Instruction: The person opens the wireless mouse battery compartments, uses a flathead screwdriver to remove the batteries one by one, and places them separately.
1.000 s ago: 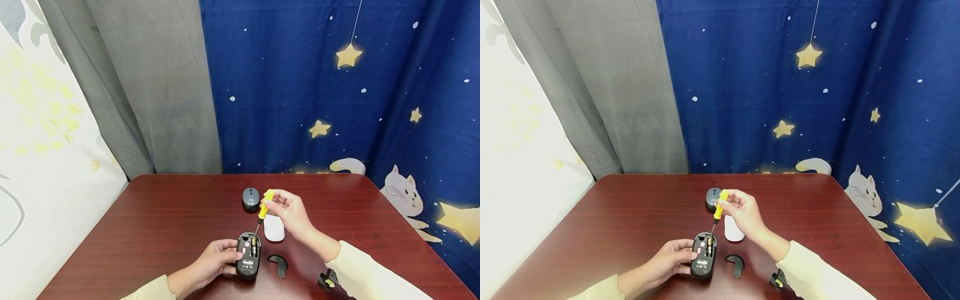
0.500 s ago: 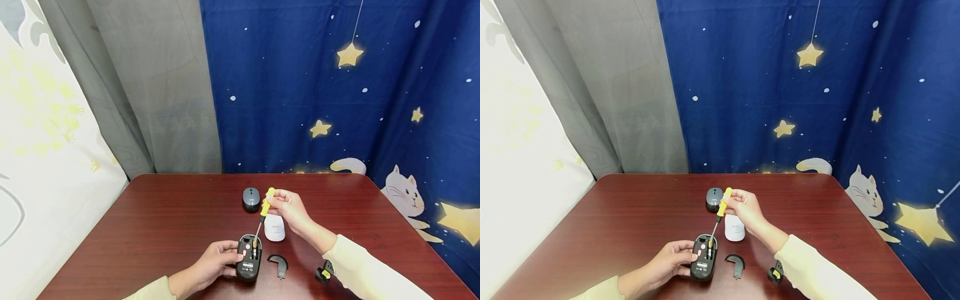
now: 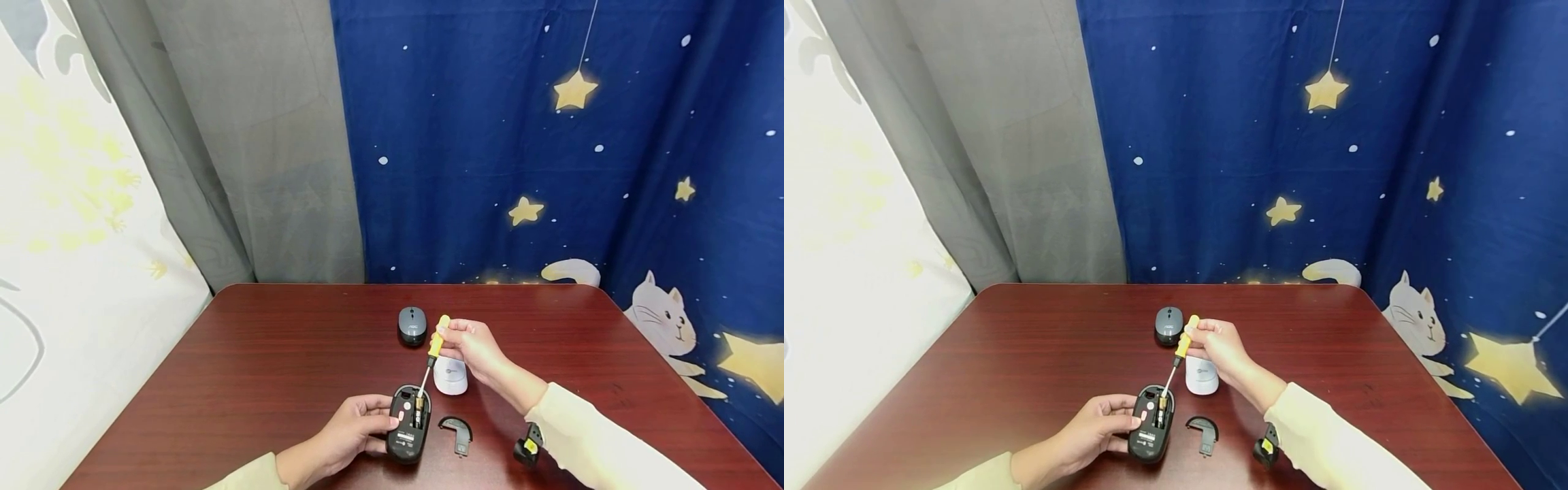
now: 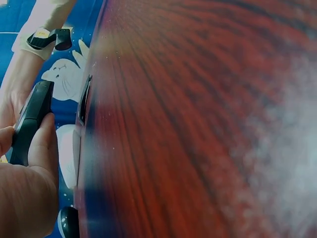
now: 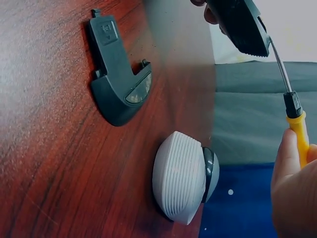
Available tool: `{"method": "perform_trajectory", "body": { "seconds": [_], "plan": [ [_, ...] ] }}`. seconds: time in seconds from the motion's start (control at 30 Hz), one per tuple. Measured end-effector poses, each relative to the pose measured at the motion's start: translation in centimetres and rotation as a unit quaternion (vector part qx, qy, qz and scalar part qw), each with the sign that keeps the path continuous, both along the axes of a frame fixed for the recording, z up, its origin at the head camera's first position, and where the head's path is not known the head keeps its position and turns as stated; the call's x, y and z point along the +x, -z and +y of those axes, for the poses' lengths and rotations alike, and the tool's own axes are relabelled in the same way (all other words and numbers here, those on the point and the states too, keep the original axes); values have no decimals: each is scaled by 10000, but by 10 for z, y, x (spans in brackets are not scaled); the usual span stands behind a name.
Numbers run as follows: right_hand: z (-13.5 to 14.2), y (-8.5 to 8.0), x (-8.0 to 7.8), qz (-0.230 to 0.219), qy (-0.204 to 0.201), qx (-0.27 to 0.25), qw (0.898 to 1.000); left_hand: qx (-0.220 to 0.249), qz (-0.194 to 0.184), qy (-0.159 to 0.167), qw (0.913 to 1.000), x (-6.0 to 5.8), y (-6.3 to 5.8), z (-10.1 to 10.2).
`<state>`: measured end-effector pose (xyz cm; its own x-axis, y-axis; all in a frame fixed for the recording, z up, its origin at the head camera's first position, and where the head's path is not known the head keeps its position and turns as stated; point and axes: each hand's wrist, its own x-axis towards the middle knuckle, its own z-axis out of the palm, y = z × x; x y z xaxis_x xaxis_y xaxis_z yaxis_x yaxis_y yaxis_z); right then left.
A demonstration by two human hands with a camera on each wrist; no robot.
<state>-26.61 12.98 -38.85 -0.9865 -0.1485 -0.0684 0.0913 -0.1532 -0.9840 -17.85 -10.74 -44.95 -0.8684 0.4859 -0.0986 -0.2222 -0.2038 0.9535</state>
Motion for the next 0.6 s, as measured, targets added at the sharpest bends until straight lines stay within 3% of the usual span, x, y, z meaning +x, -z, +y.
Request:
{"method": "perform_trajectory", "body": {
  "seconds": [0.6],
  "plan": [
    [-3, 10, -6, -319, -15, 131, 9994, 1, 93, -108, 9999, 4, -2, 3]
  ]
}}
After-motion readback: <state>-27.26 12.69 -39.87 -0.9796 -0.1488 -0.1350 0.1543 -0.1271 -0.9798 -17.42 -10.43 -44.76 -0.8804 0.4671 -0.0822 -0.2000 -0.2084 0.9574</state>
